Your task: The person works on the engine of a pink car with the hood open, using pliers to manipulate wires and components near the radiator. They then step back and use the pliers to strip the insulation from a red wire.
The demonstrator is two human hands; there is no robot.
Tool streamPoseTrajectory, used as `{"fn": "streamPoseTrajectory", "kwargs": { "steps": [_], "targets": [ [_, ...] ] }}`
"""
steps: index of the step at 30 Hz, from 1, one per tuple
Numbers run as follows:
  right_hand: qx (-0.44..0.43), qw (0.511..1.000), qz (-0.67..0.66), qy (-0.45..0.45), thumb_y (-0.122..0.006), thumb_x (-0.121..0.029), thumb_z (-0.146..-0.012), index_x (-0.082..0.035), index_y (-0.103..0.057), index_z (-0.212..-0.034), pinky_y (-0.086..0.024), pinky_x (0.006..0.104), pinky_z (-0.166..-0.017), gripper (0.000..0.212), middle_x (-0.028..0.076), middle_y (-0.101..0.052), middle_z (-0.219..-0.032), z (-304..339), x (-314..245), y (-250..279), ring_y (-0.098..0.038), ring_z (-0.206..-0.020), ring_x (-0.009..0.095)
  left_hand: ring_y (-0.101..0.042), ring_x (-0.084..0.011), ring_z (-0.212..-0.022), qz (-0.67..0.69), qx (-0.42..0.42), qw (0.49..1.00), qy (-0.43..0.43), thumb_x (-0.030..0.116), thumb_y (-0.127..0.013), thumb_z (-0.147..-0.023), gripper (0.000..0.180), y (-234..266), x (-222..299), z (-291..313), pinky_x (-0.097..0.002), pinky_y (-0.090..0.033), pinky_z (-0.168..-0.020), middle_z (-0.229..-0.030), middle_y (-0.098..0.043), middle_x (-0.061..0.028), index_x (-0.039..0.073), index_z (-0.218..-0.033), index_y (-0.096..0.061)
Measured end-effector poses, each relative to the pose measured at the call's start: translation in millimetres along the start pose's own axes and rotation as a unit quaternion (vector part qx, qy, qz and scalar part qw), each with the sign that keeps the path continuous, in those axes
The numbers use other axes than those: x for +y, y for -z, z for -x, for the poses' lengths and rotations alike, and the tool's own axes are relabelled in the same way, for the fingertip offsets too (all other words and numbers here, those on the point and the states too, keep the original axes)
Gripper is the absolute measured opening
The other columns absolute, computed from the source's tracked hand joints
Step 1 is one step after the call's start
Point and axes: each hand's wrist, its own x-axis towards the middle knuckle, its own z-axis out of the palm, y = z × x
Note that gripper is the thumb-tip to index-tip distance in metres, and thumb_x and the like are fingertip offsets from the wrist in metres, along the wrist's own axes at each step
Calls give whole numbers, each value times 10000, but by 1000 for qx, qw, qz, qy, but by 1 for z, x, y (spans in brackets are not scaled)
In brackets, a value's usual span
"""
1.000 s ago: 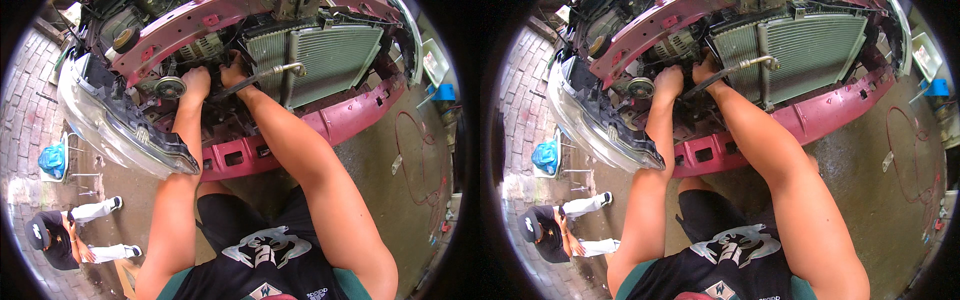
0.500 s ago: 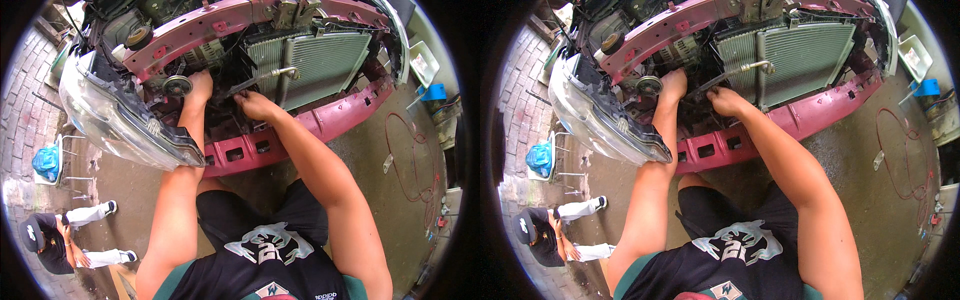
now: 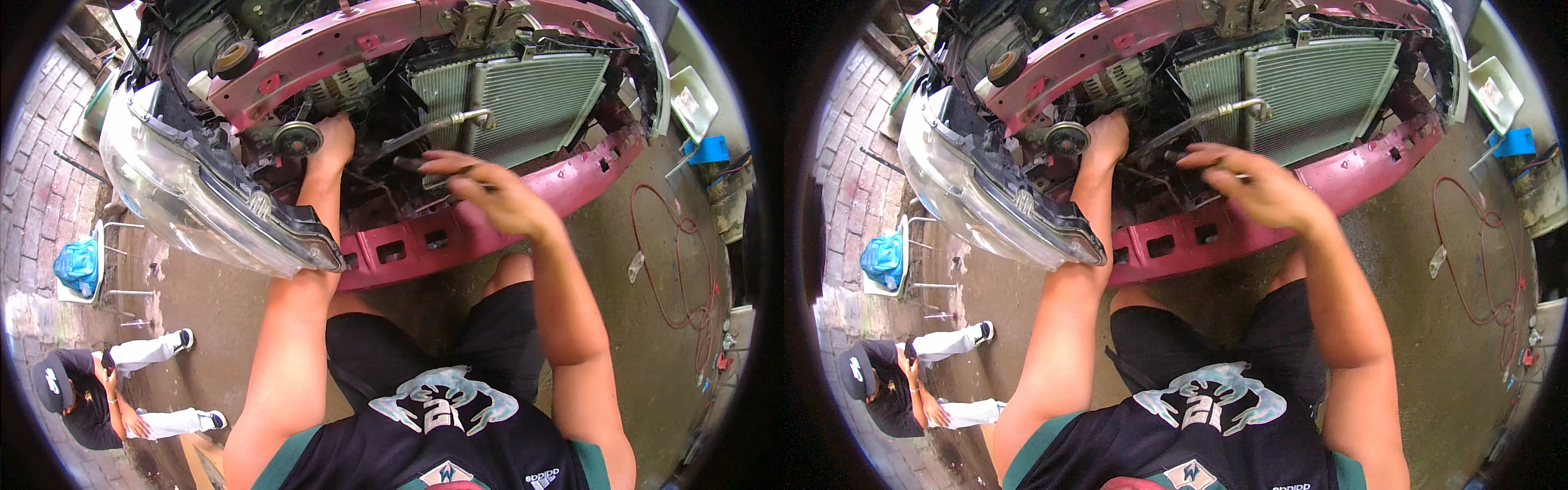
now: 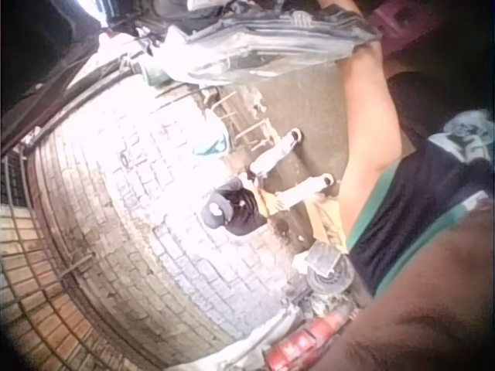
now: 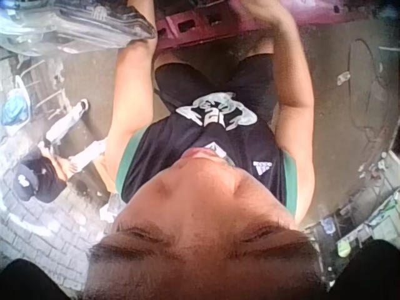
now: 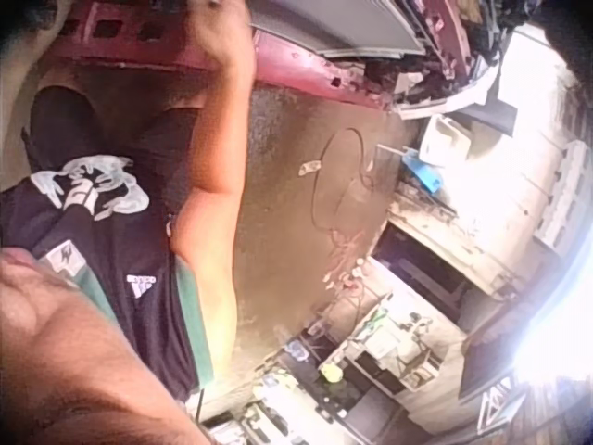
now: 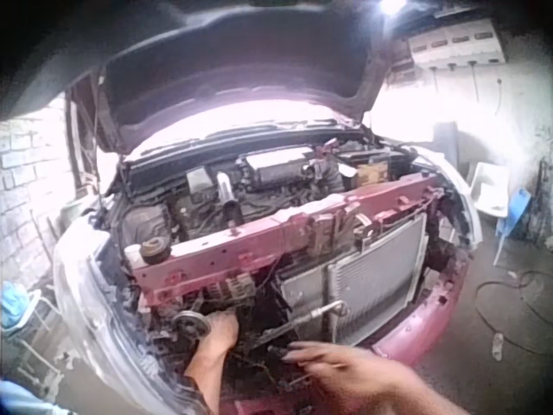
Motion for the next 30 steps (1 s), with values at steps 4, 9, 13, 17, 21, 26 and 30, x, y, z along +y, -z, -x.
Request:
{"fn": "streamPoseTrajectory", "kwargs": {
  "steps": [4,9,13,17,21,26,30],
  "targets": [
    [213,938,-267,-62,-457,-280,-1008,-33,-659,-1143,-380,425,-1099,347,145,-591,-1357,50,-39,76,-499,-1318,318,-702,-399,-823,-5,-21,1000,4,46,-539,-822,155,-3,-7,-2,-482,-563,-730,-849,-702,-235,30,-930,-649],
    [418,695,-585,14,-453,-287,-955,-13,-595,-1199,-315,710,-1069,393,202,-586,-1321,107,-9,78,-572,-1210,369,-688,-415,-889,-3,-67,998,9,47,-534,-826,184,-7,0,-15,-496,-552,-769,-914,-700,-239,38,-973,-644],
    [307,601,-718,-173,-514,-445,-941,-23,-618,-1124,-349,746,-1006,470,228,-618,-1147,112,-8,26,-529,-1211,465,-680,-406,-921,-15,-75,997,19,58,-535,-832,183,-6,-9,-12,-495,-544,-780,-949,-699,-226,49,-985,-635],
    [337,573,-723,-189,-493,-542,-945,-22,-562,-1163,-424,674,-995,568,273,-594,-1163,96,-29,24,-538,-1175,474,-668,-400,-942,-23,-84,996,23,66,-534,-839,175,-5,-8,-8,-499,-531,-805,-961,-697,-215,57,-984,-632],
    [264,533,-774,-220,-497,-547,-919,-91,-542,-1268,-425,659,-989,576,258,-593,-1225,115,-53,-28,-539,-1203,445,-665,-398,-973,-29,-80,996,33,83,-538,-849,190,-15,-14,-12,-501,-530,-825,-993,-695,-216,72,-1009,-640],
    [159,616,-737,-227,-543,-484,-893,-138,-457,-1405,-406,634,-1000,624,252,-565,-1302,136,-55,-13,-543,-1216,420,-658,-395,-1012,-40,-111,993,26,105,-532,-868,213,7,-1,-8,-497,-531,-832,-1043,-695,-195,79,-1044,-649],
    [224,668,-687,-180,-606,-401,-854,-249,-336,-1511,-334,639,-1068,727,242,-535,-1359,151,-68,8,-511,-1261,433,-652,-407,-1010,-16,-92,995,20,87,-494,-886,234,2,-2,-9,-507,-518,-850,-1054,-688,-204,80,-1085,-616]
  ]
}}
